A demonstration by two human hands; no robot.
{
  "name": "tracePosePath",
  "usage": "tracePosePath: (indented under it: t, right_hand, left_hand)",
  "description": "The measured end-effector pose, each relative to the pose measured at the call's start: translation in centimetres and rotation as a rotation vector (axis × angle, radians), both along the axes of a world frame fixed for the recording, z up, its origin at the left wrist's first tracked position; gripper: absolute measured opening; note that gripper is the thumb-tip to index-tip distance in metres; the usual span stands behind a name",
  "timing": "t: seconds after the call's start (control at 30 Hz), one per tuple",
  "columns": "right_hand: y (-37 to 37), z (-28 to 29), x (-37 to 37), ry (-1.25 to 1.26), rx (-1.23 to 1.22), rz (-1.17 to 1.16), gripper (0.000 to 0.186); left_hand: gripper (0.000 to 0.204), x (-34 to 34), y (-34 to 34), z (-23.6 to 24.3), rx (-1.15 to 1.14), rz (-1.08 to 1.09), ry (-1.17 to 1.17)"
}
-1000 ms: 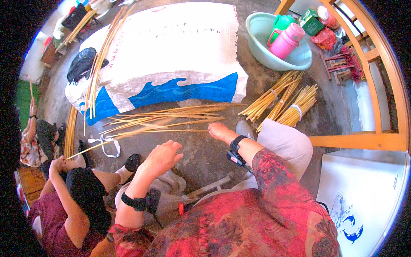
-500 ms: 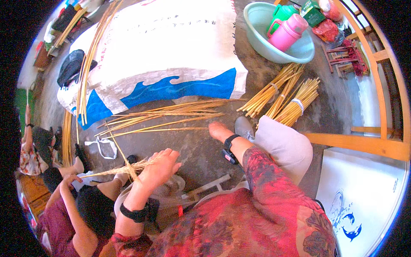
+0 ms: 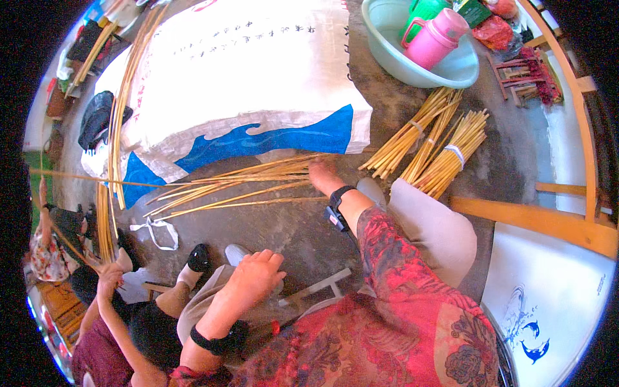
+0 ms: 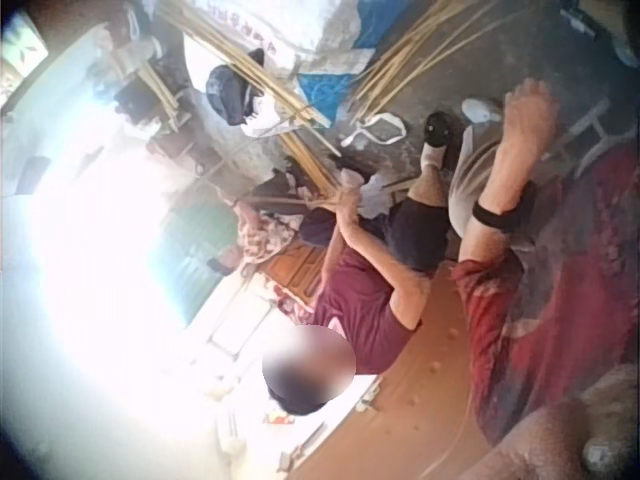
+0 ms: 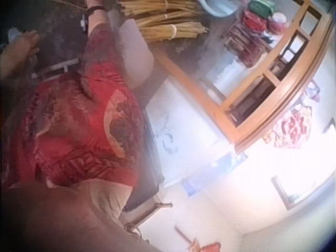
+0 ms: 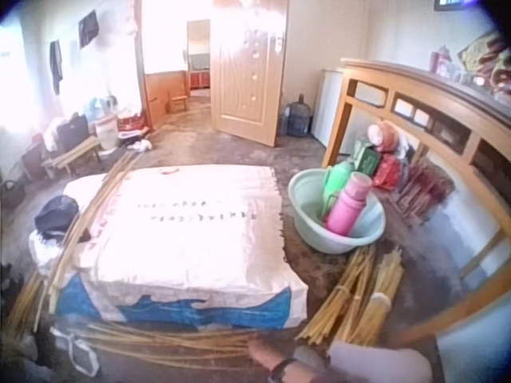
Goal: The person sorts and bundles thin bamboo or reed sticks by hand, picking them up from a pile and aligning them.
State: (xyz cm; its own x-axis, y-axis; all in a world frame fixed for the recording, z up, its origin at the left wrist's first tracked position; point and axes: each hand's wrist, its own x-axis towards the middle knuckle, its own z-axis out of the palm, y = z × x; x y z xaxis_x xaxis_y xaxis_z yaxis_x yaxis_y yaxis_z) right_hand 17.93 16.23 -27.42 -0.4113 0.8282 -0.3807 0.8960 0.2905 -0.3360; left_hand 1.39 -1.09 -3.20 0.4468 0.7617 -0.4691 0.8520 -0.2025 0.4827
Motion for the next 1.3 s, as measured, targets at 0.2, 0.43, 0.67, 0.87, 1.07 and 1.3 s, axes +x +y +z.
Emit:
tracePosePath:
  t: [0.2,0.43,0.67,0.87,1.07,1.3]
  right_hand:
    - [2.2,-0.7,-0.3,-0.048,0.043,-0.048,0.029]
    - [3.0,2.0,-2.1,0.386,0.052,-0.498,0.041]
    - [3.0,-1.0,-1.0,-0.281,0.042,0.179,0.031]
    - [1.2,-0.5,-0.8,-0.035,0.045,0.305,0.022]
    - [0.0,4.6,-1.1,0.156,-0.079,0.288,0.021]
    - [-0.5,13.5,-1.3,0.263,-0.007,0.451,0.016]
  left_hand:
    - [0.020,0.3,0.3,0.0,0.001,0.007,0.007]
    - [0.020,0.3,0.8,0.2,0.030,0.014,0.044]
    - [0.020,0.3,1.1,0.1,0.027,0.032,0.004]
    - [0.019,0.5,0.4,-0.5,0.034,0.029,0.056]
    - [0.022,0.2,0.5,-0.5,0.014,0.035,0.111]
    - [0.023,-0.9,1.1,-0.5,0.111,0.071,0.092]
